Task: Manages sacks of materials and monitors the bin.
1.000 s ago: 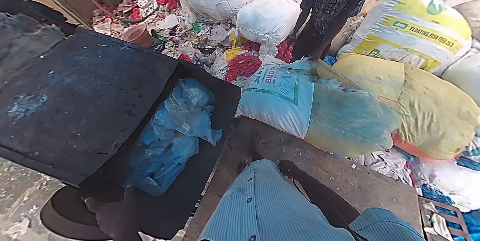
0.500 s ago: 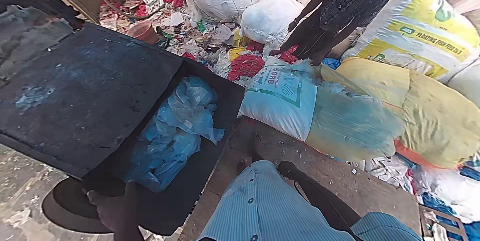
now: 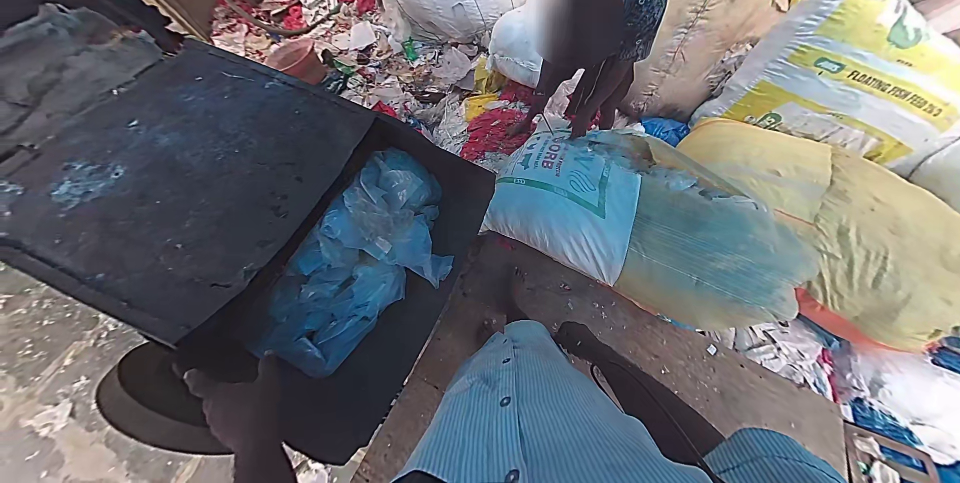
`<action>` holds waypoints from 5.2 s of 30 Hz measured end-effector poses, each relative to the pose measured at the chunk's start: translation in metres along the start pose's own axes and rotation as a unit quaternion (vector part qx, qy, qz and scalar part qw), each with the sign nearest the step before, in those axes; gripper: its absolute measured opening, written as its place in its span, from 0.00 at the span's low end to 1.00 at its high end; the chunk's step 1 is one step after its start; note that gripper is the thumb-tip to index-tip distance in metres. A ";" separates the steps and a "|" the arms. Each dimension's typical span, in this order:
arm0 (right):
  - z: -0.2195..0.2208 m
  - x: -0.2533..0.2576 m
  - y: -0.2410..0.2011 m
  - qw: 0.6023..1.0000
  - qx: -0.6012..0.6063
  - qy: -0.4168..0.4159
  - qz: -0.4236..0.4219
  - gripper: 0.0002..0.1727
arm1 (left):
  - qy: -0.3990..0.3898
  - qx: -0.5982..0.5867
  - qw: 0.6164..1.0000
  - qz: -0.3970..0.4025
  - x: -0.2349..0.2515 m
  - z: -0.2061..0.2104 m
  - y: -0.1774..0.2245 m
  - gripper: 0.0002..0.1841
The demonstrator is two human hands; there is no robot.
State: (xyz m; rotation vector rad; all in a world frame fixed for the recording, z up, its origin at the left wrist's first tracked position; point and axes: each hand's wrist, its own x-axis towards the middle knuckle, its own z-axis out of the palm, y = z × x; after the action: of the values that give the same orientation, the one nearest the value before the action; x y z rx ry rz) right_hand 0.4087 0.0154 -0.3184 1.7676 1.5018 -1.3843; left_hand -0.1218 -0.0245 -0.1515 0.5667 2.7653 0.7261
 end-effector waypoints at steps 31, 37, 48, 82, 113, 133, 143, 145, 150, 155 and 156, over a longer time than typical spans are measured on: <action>0.000 -0.003 -0.002 1.000 0.004 -0.015 0.000 0.27 | 0.010 -0.004 1.000 0.004 0.008 0.006 -0.009 0.52; -0.003 -0.007 -0.007 0.999 -0.042 -0.008 -0.001 0.26 | 0.007 -0.008 1.000 0.006 0.005 0.004 -0.007 0.52; -0.002 -0.005 -0.010 0.999 -0.038 -0.012 0.021 0.25 | 0.002 -0.010 1.000 0.010 0.003 0.001 -0.003 0.50; 0.003 0.006 0.003 1.000 -0.006 -0.008 0.019 0.24 | 0.008 -0.007 1.000 0.006 0.010 0.007 -0.012 0.52; 0.000 0.005 -0.008 0.999 -0.040 -0.019 0.009 0.23 | 0.007 -0.006 1.000 -0.010 0.009 0.004 -0.005 0.51; 0.004 0.007 -0.006 0.999 -0.046 -0.017 0.008 0.23 | 0.004 -0.004 1.000 -0.002 0.007 0.003 -0.003 0.51; 0.009 0.019 0.002 0.999 -0.032 -0.016 0.014 0.21 | 0.008 -0.010 1.000 -0.002 0.008 0.005 -0.008 0.52; 0.008 0.019 0.001 0.999 -0.036 -0.017 0.015 0.21 | 0.008 -0.010 1.000 -0.001 0.006 0.004 -0.006 0.52; 0.008 0.018 0.000 0.998 -0.050 -0.021 0.007 0.22 | 0.004 -0.003 1.000 -0.001 0.007 0.005 -0.008 0.52; 0.009 0.018 -0.003 0.998 -0.063 -0.025 0.013 0.24 | 0.006 0.005 1.000 -0.002 0.007 0.005 -0.007 0.52; 0.008 0.017 -0.004 0.997 -0.067 -0.027 0.016 0.24 | 0.006 0.006 1.000 -0.003 0.006 0.005 -0.007 0.52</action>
State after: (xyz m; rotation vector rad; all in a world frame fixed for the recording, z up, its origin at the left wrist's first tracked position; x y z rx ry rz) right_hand 0.4003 0.0177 -0.3353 1.6541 1.4950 -1.2747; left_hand -0.1282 -0.0252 -0.1602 0.5578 2.7830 0.7160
